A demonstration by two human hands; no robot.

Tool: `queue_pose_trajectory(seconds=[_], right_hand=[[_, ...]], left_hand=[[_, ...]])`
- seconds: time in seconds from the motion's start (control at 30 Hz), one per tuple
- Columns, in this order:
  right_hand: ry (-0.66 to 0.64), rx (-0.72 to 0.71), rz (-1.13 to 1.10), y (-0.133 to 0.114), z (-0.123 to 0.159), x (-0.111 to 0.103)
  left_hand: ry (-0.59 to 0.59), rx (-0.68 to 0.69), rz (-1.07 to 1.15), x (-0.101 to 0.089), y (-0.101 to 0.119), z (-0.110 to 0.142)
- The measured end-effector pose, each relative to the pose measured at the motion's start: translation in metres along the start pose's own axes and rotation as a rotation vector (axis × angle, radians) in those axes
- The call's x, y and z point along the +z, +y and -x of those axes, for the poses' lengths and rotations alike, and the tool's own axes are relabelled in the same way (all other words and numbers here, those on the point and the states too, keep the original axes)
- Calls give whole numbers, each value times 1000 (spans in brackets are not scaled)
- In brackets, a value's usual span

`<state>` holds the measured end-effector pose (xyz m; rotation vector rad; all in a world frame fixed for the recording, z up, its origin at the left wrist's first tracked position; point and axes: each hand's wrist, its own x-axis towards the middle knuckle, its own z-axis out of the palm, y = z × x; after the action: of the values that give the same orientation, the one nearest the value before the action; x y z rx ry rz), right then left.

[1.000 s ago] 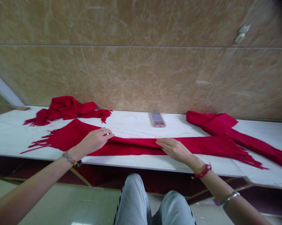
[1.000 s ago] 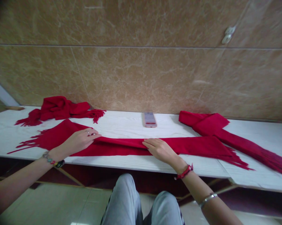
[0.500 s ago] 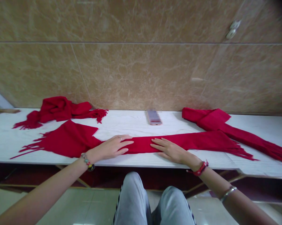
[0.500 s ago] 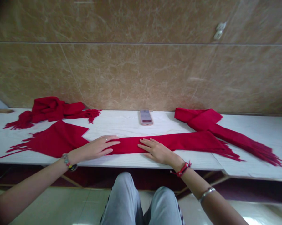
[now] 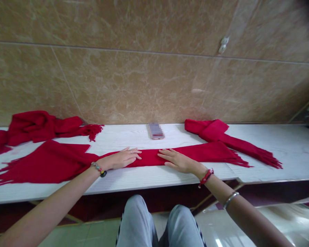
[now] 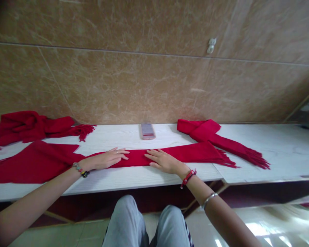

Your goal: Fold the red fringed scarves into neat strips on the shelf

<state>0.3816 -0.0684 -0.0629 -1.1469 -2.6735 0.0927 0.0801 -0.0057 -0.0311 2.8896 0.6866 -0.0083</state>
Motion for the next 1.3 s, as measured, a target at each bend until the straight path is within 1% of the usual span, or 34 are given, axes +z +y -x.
queue_pose_trajectory(seconds=[0.07, 0.13, 0.17, 0.2, 0.27, 0.37, 0.43, 0.53, 0.6, 0.67, 0.77, 0.8, 0.87, 0.97, 1.03, 1.1, 1.17, 1.2, 1.23, 1.3], right_hand=[[94, 98, 17, 12, 7, -7], [200, 244, 75, 27, 18, -12], [229, 319, 118, 35, 24, -13], [236, 384, 166, 43, 32, -14], [193, 466, 258, 56, 46, -11], [104, 480, 332, 68, 62, -3], [82, 471, 334, 70, 66, 1], [113, 478, 292, 70, 65, 2], [161, 483, 236, 70, 66, -3], [219, 492, 185, 73, 73, -10], [276, 572, 211, 88, 97, -23], [272, 617, 240, 94, 107, -26], [222, 675, 279, 109, 127, -29], [148, 632, 283, 124, 146, -27], [137, 613, 296, 127, 150, -26], [142, 655, 331, 122, 147, -28], [167, 690, 379, 110, 138, -33], [191, 684, 401, 101, 132, -37], [219, 657, 412, 92, 125, -40], [245, 538, 378, 72, 112, -47]], left_hand=[[47, 23, -53, -3, 10, -19], [100, 100, -87, -4, 24, -44], [120, 144, -87, -3, 32, -57], [135, 183, -78, -1, 38, -70], [136, 246, -48, 6, 50, -93], [77, 300, -19, 20, 56, -113], [37, 314, -22, 28, 56, -117], [29, 333, -29, 32, 52, -116], [28, 334, -29, 32, 50, -115], [23, 325, -28, 32, 49, -116], [49, 333, -24, 34, 47, -117], [61, 342, -24, 35, 46, -118], [71, 350, -30, 37, 44, -119], [60, 341, -45, 38, 43, -121], [52, 333, -49, 37, 43, -121], [61, 333, -48, 35, 45, -121], [94, 350, -45, 32, 47, -121], [119, 362, -44, 30, 49, -120], [145, 371, -43, 28, 51, -120], [176, 370, -48, 25, 54, -118]])
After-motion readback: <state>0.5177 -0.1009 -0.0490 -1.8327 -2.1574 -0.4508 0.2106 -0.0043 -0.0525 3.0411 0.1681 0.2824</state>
